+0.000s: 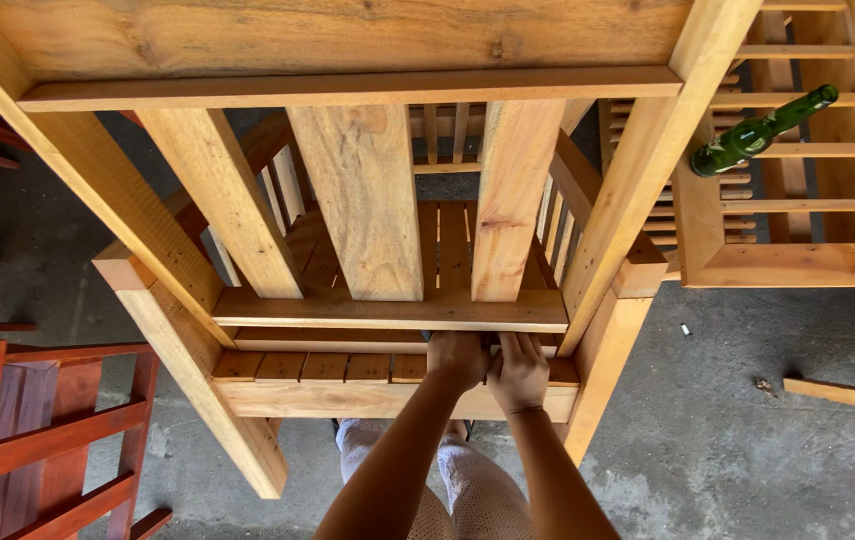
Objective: The person sands the frame of an unfinished wooden chair using a sanding block, working along the rails and slats. They then wipe the sanded surfaces with a cloth and run their hands over the wood to check the surface.
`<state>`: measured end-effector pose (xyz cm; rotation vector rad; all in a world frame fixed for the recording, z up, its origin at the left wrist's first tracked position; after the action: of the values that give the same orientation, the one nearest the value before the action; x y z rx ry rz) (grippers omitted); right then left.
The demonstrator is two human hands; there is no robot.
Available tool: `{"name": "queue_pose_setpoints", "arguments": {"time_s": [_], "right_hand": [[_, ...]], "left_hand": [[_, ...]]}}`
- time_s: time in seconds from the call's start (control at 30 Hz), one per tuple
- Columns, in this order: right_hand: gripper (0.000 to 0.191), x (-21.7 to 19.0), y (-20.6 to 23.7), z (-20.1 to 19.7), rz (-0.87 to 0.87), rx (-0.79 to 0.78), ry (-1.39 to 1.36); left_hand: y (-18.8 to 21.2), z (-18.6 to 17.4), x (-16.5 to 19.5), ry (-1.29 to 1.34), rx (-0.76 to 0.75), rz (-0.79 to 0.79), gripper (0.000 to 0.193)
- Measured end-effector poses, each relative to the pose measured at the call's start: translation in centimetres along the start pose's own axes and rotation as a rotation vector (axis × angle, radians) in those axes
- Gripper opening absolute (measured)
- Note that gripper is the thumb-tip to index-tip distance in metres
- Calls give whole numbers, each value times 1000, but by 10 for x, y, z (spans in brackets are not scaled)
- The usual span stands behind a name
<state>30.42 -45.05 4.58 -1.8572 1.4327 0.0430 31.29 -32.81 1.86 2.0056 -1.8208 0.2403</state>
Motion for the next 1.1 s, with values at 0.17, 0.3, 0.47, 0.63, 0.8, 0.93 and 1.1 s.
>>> {"name": "queue_pose_setpoints", "arguments": {"time_s": [0.17,0.3,0.47,0.63,0.8,0.93,1.1], "right_hand": [[30,-9,-3,-4,2,-33,25],[30,-17,-10,-3,-53,5,54],[29,-15,-10,2,-10,-39,100],[28,-10,-7,2,-23,-42,119],[27,-10,-8,3,-36,-36,92],[24,-13,-9,3,-41,-28,121],[23,-17,-10,0,-65,16,101]], "left_hand": [[37,-34,-124,-192,-187,-216,33],[64,-84,-268,-194,9,-475,52],[46,-29,-219,-196,66,-375,40],[26,17,-44,86,127,48,24],[55,-42,-93,185,117,-156,32],[42,-89,-165,-87,71,-380,38],[33,-92,-136,-52,-188,-543,55]]}}
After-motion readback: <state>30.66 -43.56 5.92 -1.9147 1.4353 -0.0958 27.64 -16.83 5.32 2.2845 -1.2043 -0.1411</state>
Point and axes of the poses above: each hand's wrist, its own y-axis away from the middle knuckle, its own z-axis out of the palm, x = y × z, the point moved 2 cm from there along -y, towards the middle knuckle, and after that the axes turned 13 degrees about x, right-handed, at the moved point
